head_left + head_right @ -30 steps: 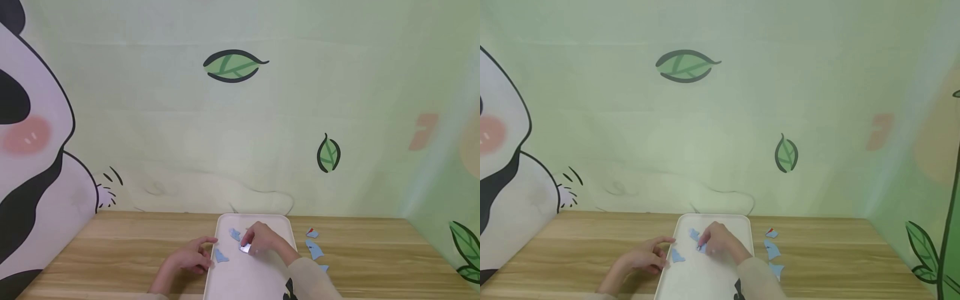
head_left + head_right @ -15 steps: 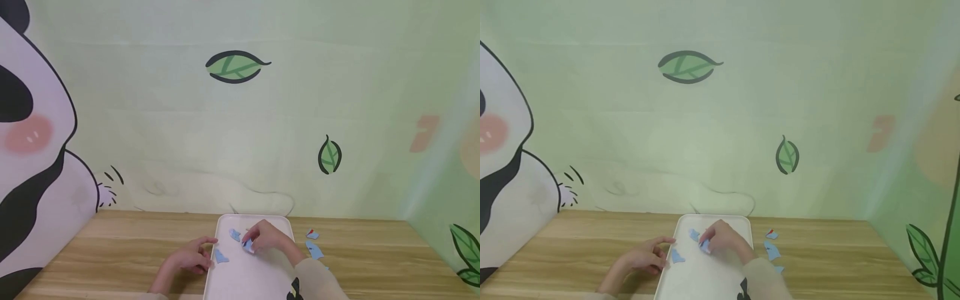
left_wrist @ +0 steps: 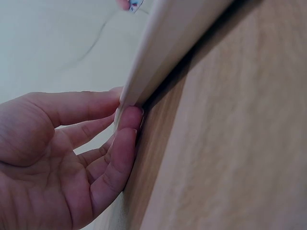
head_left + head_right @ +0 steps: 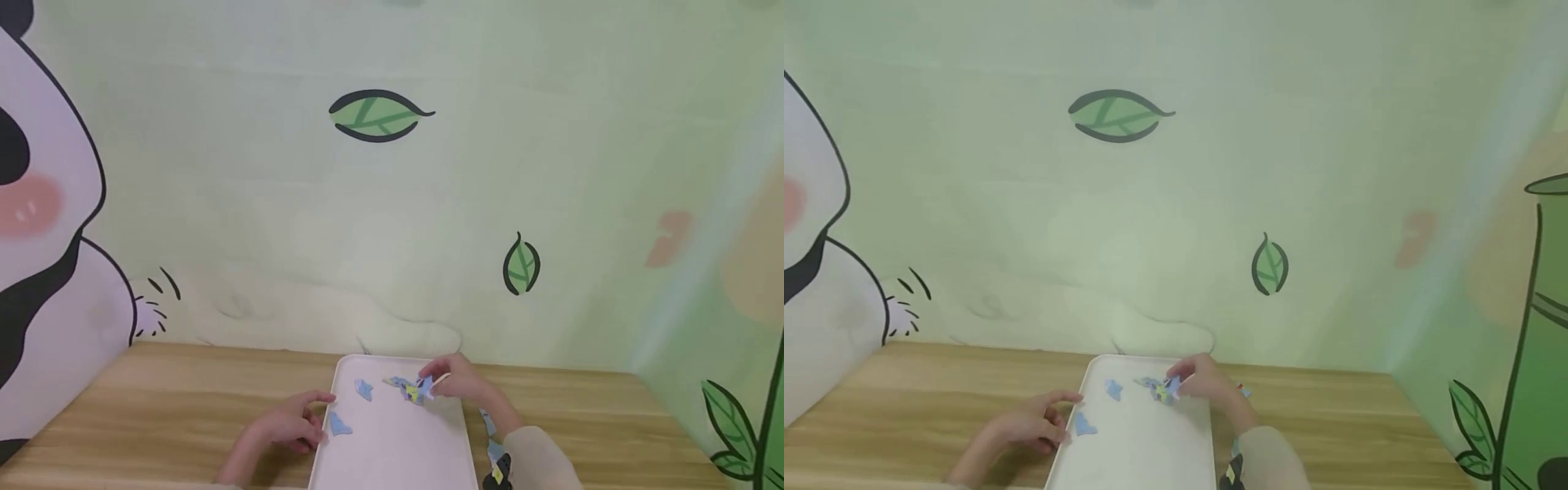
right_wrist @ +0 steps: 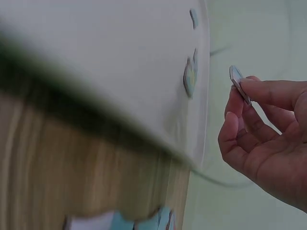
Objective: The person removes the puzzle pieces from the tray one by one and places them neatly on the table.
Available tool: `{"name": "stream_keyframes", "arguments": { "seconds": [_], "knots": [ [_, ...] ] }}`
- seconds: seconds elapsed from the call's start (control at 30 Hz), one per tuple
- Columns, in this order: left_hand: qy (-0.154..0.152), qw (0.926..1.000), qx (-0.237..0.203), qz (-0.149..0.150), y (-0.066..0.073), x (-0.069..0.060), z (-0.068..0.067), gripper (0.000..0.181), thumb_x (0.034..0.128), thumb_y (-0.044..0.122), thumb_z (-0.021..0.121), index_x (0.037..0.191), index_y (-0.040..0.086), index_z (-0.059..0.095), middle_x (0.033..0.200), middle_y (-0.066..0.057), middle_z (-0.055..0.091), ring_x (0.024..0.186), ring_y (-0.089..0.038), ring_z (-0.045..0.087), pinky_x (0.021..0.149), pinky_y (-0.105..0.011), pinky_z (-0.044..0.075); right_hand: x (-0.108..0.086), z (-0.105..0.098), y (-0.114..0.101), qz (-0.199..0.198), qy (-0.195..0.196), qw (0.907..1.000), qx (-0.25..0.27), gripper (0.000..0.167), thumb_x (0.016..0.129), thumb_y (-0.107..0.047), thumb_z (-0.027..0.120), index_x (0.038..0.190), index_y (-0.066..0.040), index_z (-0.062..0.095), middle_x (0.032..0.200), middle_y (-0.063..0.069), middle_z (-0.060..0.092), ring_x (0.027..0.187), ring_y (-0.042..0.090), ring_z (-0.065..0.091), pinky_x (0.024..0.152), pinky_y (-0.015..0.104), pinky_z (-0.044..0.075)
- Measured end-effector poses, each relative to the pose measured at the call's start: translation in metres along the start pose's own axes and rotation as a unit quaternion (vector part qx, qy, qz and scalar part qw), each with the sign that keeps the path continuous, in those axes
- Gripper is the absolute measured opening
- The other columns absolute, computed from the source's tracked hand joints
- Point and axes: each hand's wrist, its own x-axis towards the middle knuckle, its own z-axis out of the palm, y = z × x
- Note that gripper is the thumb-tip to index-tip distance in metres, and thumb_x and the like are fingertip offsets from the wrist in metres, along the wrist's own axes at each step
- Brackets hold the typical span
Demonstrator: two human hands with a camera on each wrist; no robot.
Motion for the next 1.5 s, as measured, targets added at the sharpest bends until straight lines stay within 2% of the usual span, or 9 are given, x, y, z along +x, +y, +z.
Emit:
{"name": "stream_keyframes", "arguments": {
  "seconds": [0.2, 0.4, 0.6, 0.77, 0.9, 1.03, 1.33, 1.5],
  "knots": [
    [-0.002, 1.0000, -0.007, 0.003, -0.002, 0.006, 0.007, 0.065, 0.0740, -0.004, 0.065, 0.132, -0.001, 0.036, 0.079, -0.008, 0.052, 0.065, -0.016, 0.054, 0.055, -0.026, 0.050, -0.017, -0.032, 0.019, 0.048, 0.049, 0.9976, 0.011, 0.028, 0.073, 0.001, 0.062, 0.101, 0.004, 0.063, 0.086, 0.009, 0.059, 0.068, 0.015, 0.050, 0.057, 0.029, 0.046],
    [-0.006, 0.9999, -0.009, 0.008, -0.002, 0.006, 0.006, 0.065, 0.0739, -0.004, 0.065, 0.132, -0.002, 0.036, 0.077, -0.007, 0.050, 0.063, -0.015, 0.053, 0.054, -0.025, 0.049, -0.030, -0.057, 0.033, 0.072, 0.083, 0.9933, 0.035, 0.030, 0.078, -0.001, 0.061, 0.107, 0.006, 0.060, 0.090, 0.009, 0.058, 0.074, 0.015, 0.053, 0.064, 0.033, 0.052],
    [-0.004, 0.9999, -0.013, 0.006, -0.005, 0.001, 0.007, 0.063, 0.0757, -0.001, 0.066, 0.131, -0.002, 0.036, 0.077, -0.006, 0.050, 0.063, -0.015, 0.054, 0.055, -0.027, 0.050, -0.039, -0.069, 0.044, 0.120, 0.132, 0.9830, 0.045, 0.031, 0.078, 0.002, 0.058, 0.109, 0.007, 0.060, 0.091, 0.010, 0.056, 0.072, 0.015, 0.053, 0.065, 0.032, 0.051],
    [-0.001, 0.9999, -0.009, 0.006, -0.005, -0.003, 0.000, 0.065, 0.0754, -0.002, 0.065, 0.133, -0.003, 0.034, 0.077, -0.007, 0.051, 0.065, -0.016, 0.054, 0.056, -0.028, 0.050, -0.041, -0.077, 0.054, 0.134, 0.159, 0.9770, 0.048, 0.034, 0.079, 0.003, 0.056, 0.112, 0.009, 0.058, 0.095, 0.014, 0.055, 0.071, 0.014, 0.053, 0.066, 0.033, 0.051],
    [0.000, 0.9999, -0.007, 0.007, -0.005, -0.004, -0.003, 0.065, 0.0754, -0.002, 0.065, 0.133, -0.003, 0.034, 0.077, -0.007, 0.051, 0.064, -0.016, 0.054, 0.055, -0.027, 0.050, -0.045, -0.085, 0.062, 0.152, 0.167, 0.9736, 0.033, 0.033, 0.081, 0.002, 0.056, 0.113, 0.008, 0.057, 0.101, 0.017, 0.056, 0.078, 0.018, 0.054, 0.073, 0.037, 0.052],
    [0.002, 1.0000, -0.006, 0.006, -0.008, -0.004, -0.006, 0.065, 0.0757, -0.002, 0.065, 0.132, -0.004, 0.034, 0.076, -0.006, 0.051, 0.063, -0.015, 0.054, 0.054, -0.026, 0.049, -0.046, -0.089, 0.067, 0.163, 0.163, 0.9729, 0.023, 0.033, 0.080, 0.002, 0.058, 0.113, 0.007, 0.058, 0.104, 0.020, 0.056, 0.083, 0.022, 0.053, 0.072, 0.036, 0.052],
    [0.000, 0.9999, -0.011, 0.005, -0.008, -0.004, -0.010, 0.066, 0.0753, -0.001, 0.066, 0.133, -0.004, 0.034, 0.076, -0.006, 0.051, 0.063, -0.015, 0.054, 0.054, -0.025, 0.048, -0.044, -0.084, 0.076, 0.134, 0.163, 0.9772, -0.020, 0.032, 0.072, 0.005, 0.062, 0.104, 0.011, 0.060, 0.089, 0.015, 0.059, 0.072, 0.017, 0.053, 0.059, 0.028, 0.050],
    [-0.005, 0.9999, -0.015, 0.007, -0.008, -0.006, -0.008, 0.065, 0.0760, 0.000, 0.067, 0.132, -0.004, 0.034, 0.077, -0.006, 0.052, 0.063, -0.014, 0.055, 0.055, -0.026, 0.050, -0.044, -0.082, 0.075, 0.129, 0.154, 0.9777, -0.060, 0.032, 0.069, 0.005, 0.062, 0.100, 0.012, 0.061, 0.089, 0.017, 0.061, 0.071, 0.017, 0.053, 0.058, 0.028, 0.049]
  ]
}}
